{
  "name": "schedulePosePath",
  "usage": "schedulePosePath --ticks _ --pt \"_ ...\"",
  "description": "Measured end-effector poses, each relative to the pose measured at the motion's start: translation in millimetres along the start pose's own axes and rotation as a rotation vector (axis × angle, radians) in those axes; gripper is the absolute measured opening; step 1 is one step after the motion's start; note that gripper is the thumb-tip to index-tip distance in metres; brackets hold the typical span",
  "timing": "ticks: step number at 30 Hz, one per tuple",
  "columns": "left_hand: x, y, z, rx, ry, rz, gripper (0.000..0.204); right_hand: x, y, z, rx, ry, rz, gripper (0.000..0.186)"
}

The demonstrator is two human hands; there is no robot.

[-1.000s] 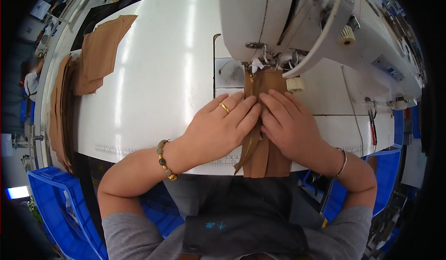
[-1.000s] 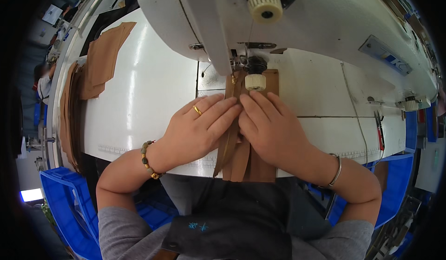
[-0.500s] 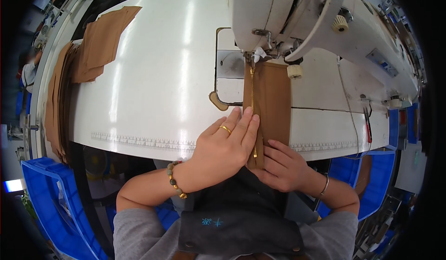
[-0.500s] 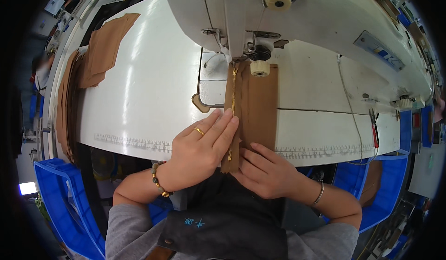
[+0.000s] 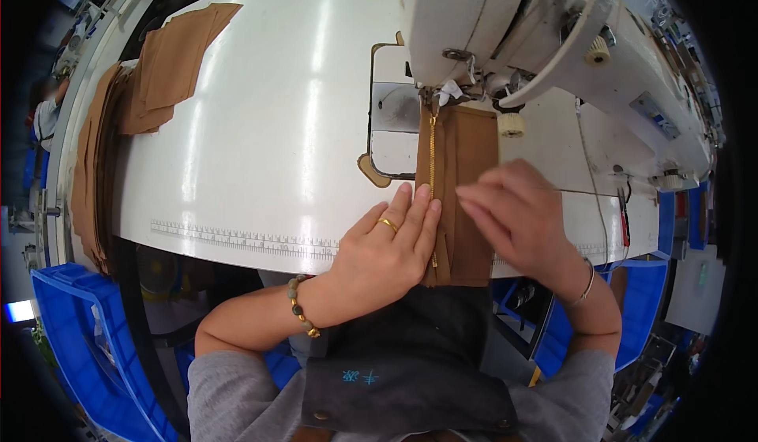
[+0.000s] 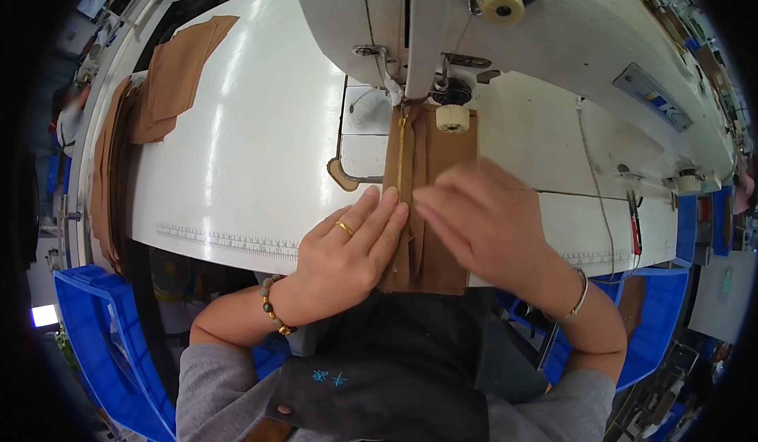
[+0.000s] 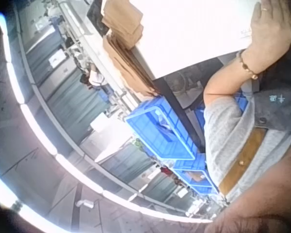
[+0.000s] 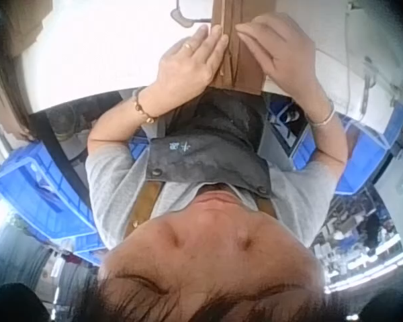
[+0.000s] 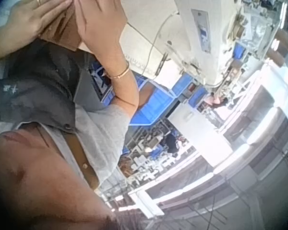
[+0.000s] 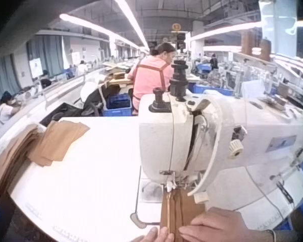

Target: Sewing a zipper into a brown leather or synthetic material piece using an industrial sewing machine.

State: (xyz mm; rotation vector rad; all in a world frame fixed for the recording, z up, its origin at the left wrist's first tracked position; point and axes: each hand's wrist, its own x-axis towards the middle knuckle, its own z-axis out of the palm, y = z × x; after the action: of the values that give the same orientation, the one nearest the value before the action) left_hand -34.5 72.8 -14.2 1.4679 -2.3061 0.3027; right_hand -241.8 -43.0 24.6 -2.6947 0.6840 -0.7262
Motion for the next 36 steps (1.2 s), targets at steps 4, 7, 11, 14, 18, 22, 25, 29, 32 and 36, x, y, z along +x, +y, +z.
schedulePosePath --ticks 4,7,11,14,18,22,25,29,32,36 --pt "2 0 1 -0.016 0.016 -0.018 0.044 39 19 27 0.210 -0.052 0.206 0.020" --pt "1 0 2 -0.007 0.030 -0.011 0.044 45 26 40 0.337 -0.070 0.309 0.023" --pt "0 0 2 -0.011 0.018 -0.013 0.043 45 32 50 0.331 -0.092 0.293 0.025" --pt "0 0 2 -0.003 0.016 -0.010 0.043 45 27 46 0.309 -0.036 0.296 0.025" --pt "-1 -1 2 -0.014 0.023 -0.017 0.042 31 13 -3 0.215 -0.165 0.447 0.024" --pt "-3 0 4 -0.008 0.024 -0.024 0.043 -4 9 -62 0.619 -0.740 0.404 0.017" --pt "-4 1 5 -0.005 0.023 -0.027 0.043 -16 12 -67 0.674 -0.857 0.071 0.015" --pt "-3 1 3 -0.008 0.029 -0.033 0.044 2 17 -50 0.319 -0.693 0.185 0.018" --pt "-1 0 3 -0.014 0.026 -0.026 0.043 25 23 -3 -0.174 -0.086 -0.198 0.020" --pt "0 -1 2 -0.037 0.029 -0.026 0.043 34 38 36 -0.186 -0.007 -0.235 0.028"
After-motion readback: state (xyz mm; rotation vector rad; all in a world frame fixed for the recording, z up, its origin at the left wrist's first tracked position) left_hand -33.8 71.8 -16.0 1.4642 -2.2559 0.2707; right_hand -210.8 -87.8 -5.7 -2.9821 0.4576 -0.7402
